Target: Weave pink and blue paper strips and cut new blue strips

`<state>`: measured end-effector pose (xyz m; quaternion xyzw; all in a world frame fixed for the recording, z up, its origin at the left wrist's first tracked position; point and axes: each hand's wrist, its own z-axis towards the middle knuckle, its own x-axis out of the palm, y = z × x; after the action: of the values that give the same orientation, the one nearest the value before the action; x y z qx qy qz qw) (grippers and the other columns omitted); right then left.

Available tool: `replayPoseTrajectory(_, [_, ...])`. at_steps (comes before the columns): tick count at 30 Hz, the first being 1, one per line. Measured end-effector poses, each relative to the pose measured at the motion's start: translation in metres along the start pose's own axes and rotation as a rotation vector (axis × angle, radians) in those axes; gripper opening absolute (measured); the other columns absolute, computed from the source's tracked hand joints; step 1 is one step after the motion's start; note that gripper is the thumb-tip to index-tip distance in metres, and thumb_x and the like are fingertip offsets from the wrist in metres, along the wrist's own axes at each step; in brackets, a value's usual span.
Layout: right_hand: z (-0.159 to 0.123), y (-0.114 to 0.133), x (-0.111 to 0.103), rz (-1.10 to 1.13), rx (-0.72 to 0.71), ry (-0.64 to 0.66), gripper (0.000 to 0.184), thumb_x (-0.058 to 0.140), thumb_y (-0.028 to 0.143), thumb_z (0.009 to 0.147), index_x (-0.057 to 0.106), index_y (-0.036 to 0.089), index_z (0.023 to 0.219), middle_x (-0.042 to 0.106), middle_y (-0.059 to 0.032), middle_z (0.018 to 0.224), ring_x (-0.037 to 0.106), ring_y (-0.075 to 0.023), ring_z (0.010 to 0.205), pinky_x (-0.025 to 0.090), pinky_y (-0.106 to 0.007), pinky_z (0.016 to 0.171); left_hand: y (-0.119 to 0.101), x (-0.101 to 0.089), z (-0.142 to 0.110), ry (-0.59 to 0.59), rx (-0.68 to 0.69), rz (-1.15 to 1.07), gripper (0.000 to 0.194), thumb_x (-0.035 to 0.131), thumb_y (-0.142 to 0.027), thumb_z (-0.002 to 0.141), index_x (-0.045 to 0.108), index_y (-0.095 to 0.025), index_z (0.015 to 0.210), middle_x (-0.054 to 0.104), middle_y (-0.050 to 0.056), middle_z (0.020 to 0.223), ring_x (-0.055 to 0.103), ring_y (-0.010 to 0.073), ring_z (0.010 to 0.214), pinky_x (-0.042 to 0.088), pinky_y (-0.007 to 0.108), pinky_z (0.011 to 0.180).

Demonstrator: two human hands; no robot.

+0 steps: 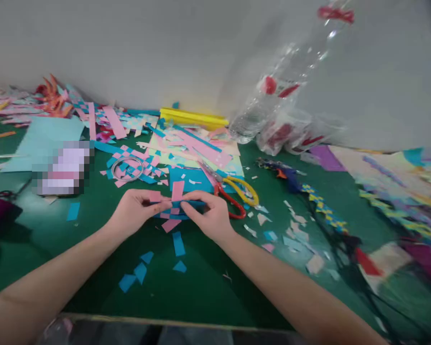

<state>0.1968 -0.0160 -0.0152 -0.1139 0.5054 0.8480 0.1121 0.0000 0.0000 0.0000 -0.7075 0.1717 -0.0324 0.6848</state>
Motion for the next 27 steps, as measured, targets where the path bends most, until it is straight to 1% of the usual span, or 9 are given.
replayPoseTrajectory(3, [-0.0007,-0.0008,0.0000,-0.009,0.007,-0.011,0.005,0.066,0.024,0.077,0.069,0.021,0.076,0.073,0.0001,0.072,0.069,-0.0147,0.066,0.056,-0.025,0.063,-0.0037,0.0012,0.0020,0.037,-0.035,-0.037,0.024,0.077,-0.038,0.071,0.076,-0.022,0.088,0.076,0.000,0.090,0.070,0.0168,0.081,0.056,0.024,0.074])
replayPoseTrajectory(6, [-0.0009,-0.0028,-0.0006,-0.007,0.066,-0.057,0.007,0.067,0.027,0.077,0.069,0.022,0.075,0.072,-0.0001,0.072,0.068,-0.0152,0.065,0.056,-0.026,0.060,-0.0050,0.0015,0.0032,0.021,-0.063,-0.078,0.032,0.076,-0.040,0.072,0.074,-0.022,0.098,0.075,0.001,0.096,0.070,0.0178,0.083,0.056,0.028,0.077])
replayPoseTrajectory(9, [-0.0003,-0.0051,-0.0013,0.036,0.159,-0.107,0.010,0.068,0.031,0.075,0.069,0.021,0.075,0.072,-0.0017,0.073,0.067,-0.0154,0.062,0.056,-0.028,0.057,-0.0038,0.0007,0.0039,-0.072,-0.071,-0.062,0.033,0.074,-0.044,0.073,0.074,-0.018,0.093,0.075,0.003,0.092,0.069,0.0188,0.084,0.055,0.029,0.079])
replayPoseTrajectory(12, [0.0008,-0.0066,-0.0018,0.091,0.227,-0.115,0.014,0.069,0.034,0.074,0.069,0.020,0.076,0.071,-0.0021,0.070,0.064,-0.0146,0.057,0.054,-0.028,0.053,-0.0016,-0.0004,0.0043,-0.144,-0.076,-0.032,0.031,0.074,-0.045,0.072,0.074,-0.017,0.087,0.075,0.003,0.087,0.068,0.0188,0.084,0.054,0.028,0.078])
replayPoseTrajectory(15, [0.0022,-0.0075,-0.0023,0.096,0.241,-0.095,0.015,0.069,0.035,0.073,0.069,0.020,0.075,0.070,-0.0013,0.067,0.063,-0.0146,0.057,0.052,-0.027,0.052,-0.0003,-0.0009,0.0048,-0.151,-0.066,-0.035,0.027,0.074,-0.044,0.072,0.074,-0.018,0.080,0.075,0.002,0.082,0.067,0.0182,0.082,0.054,0.027,0.075])
replayPoseTrajectory(18, [0.0041,-0.0077,-0.0028,0.114,0.222,-0.110,0.015,0.066,0.035,0.075,0.069,0.021,0.074,0.072,-0.0020,0.073,0.066,-0.0161,0.067,0.054,-0.029,0.060,-0.0011,-0.0006,0.0048,-0.177,-0.073,-0.010,0.028,0.076,-0.043,0.069,0.075,-0.018,0.081,0.075,0.003,0.082,0.067,0.0188,0.080,0.054,0.028,0.074])
replayPoseTrajectory(20, [0.0054,-0.0071,-0.0027,0.145,0.226,-0.121,0.015,0.064,0.035,0.076,0.068,0.021,0.072,0.072,-0.0019,0.073,0.066,-0.0160,0.069,0.054,-0.029,0.064,-0.0024,-0.0002,0.0044,-0.174,-0.088,0.012,0.030,0.076,-0.043,0.069,0.076,-0.018,0.085,0.075,0.003,0.083,0.067,0.0192,0.080,0.054,0.030,0.075])
replayPoseTrajectory(24, [0.0071,-0.0044,-0.0011,0.188,0.281,-0.097,0.016,0.067,0.036,0.072,0.067,0.020,0.068,0.068,-0.0001,0.065,0.060,-0.0131,0.059,0.051,-0.027,0.055,-0.0038,-0.0002,0.0038,-0.115,-0.118,0.023,0.033,0.074,-0.042,0.072,0.075,-0.018,0.095,0.076,0.004,0.089,0.068,0.0193,0.084,0.053,0.032,0.081])
replayPoseTrajectory(27, [0.0067,-0.0059,-0.0003,0.205,0.319,-0.076,0.020,0.071,0.038,0.069,0.065,0.020,0.065,0.064,0.0012,0.060,0.054,-0.0111,0.052,0.046,-0.025,0.049,-0.0026,-0.0008,0.0041,-0.108,-0.126,-0.006,0.037,0.075,-0.042,0.071,0.074,-0.018,0.100,0.076,0.004,0.092,0.069,0.0195,0.085,0.053,0.033,0.083])
